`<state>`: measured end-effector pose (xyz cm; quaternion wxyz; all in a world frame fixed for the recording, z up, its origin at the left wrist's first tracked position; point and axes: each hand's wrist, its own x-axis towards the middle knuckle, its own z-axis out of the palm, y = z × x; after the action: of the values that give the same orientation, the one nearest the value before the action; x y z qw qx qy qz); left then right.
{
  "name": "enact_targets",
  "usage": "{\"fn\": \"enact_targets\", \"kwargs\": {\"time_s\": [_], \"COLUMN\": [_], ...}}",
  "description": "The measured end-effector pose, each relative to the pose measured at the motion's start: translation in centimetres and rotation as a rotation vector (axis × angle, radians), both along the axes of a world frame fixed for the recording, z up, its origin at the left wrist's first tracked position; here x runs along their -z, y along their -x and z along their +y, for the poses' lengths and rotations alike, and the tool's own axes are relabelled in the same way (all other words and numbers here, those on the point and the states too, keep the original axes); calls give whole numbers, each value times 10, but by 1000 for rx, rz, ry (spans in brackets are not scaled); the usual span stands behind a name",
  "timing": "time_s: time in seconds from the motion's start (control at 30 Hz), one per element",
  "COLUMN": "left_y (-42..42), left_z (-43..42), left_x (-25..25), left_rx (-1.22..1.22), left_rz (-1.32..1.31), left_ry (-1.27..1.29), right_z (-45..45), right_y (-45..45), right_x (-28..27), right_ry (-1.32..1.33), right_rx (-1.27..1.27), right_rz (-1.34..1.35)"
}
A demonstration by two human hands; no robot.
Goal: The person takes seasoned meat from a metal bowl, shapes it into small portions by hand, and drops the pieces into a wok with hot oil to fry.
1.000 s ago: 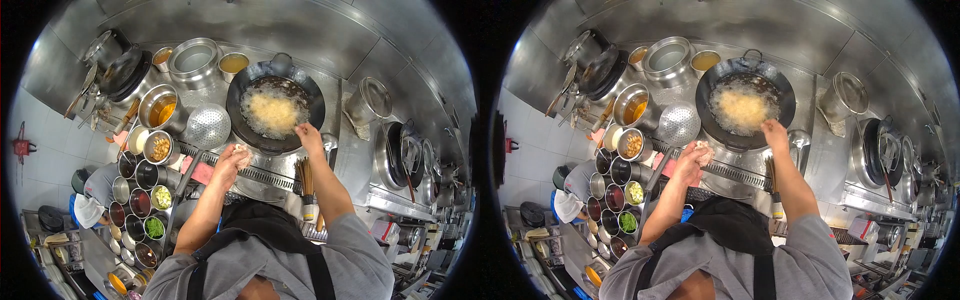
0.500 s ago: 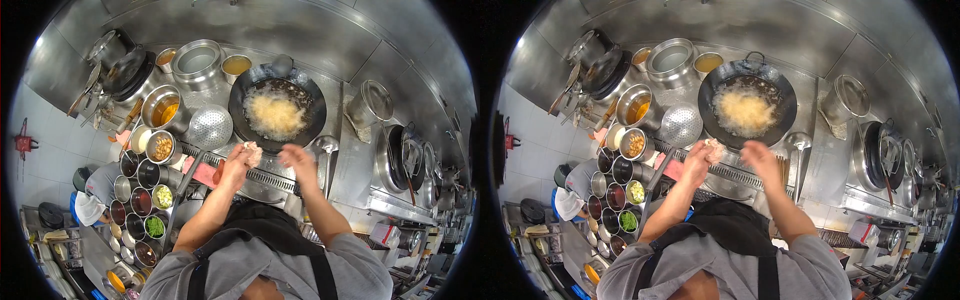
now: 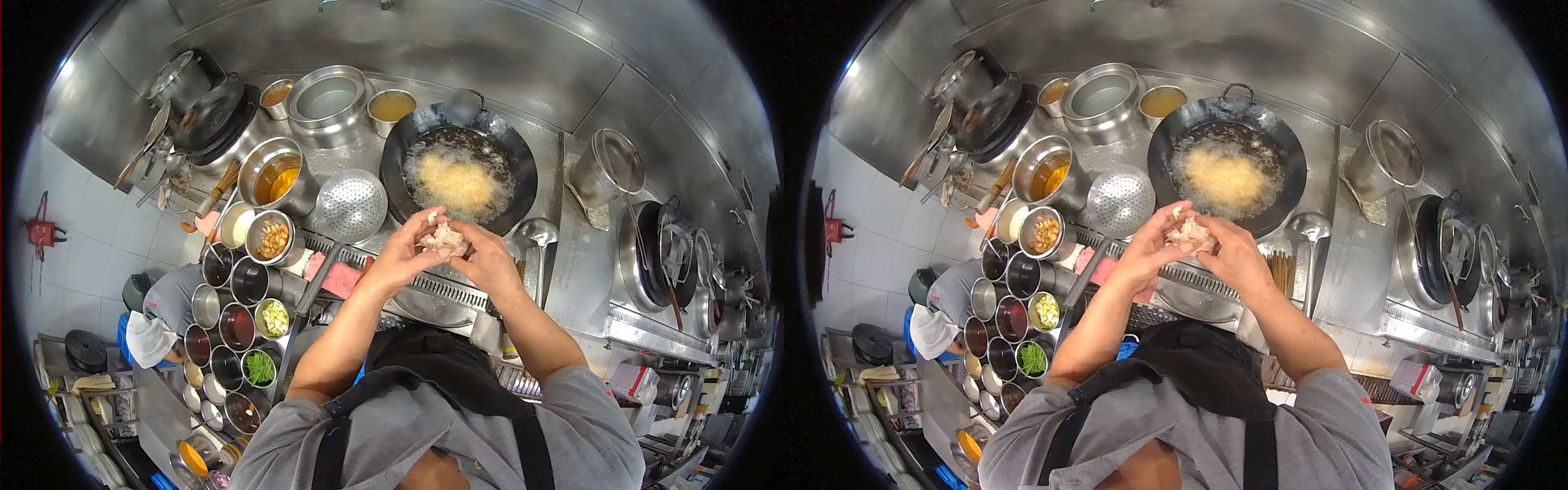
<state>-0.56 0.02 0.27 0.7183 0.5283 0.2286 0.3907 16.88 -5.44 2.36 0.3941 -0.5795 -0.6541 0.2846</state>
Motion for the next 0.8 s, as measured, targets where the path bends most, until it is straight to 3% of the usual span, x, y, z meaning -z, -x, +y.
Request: {"fn": "enact_targets", "kwargs": {"time_s": [0.07, 0.13, 0.3, 0.43, 0.5, 0.53, 0.6, 0.7, 0.8], "left_y": [2, 1, 1, 0, -1, -1, -1, 1, 4], "left_z": [3, 2, 3, 3, 3, 3, 3, 4, 6], "left_x": [-4, -2, 10, 15, 20, 21, 21, 19, 17], "left_rx": [21, 21, -4, -70, -78, -80, -82, -92, -86], "left_rz": [140, 142, 152, 119, 70, 24, -24, -96, -36], "left_ry": [37, 28, 81, 174, 197, 256, 313, 389, 290], "right_z": [0, -1, 0, 0, 1, 1, 1, 1, 1], "right_y": [5, 8, 11, 8, 5, 4, 4, 8, 13], "right_x": [-6, -7, 6, 12, 27, 28, 28, 42, 42], "right_ry": [28, 62, -153, -116, 140, 141, 258, 219, 173], "right_rx": [22, 46, 8, 2, 42, 42, 62, 67, 25], "right_rz": [1, 1, -68, -28, 342, 341, 715, 948, 978]}}
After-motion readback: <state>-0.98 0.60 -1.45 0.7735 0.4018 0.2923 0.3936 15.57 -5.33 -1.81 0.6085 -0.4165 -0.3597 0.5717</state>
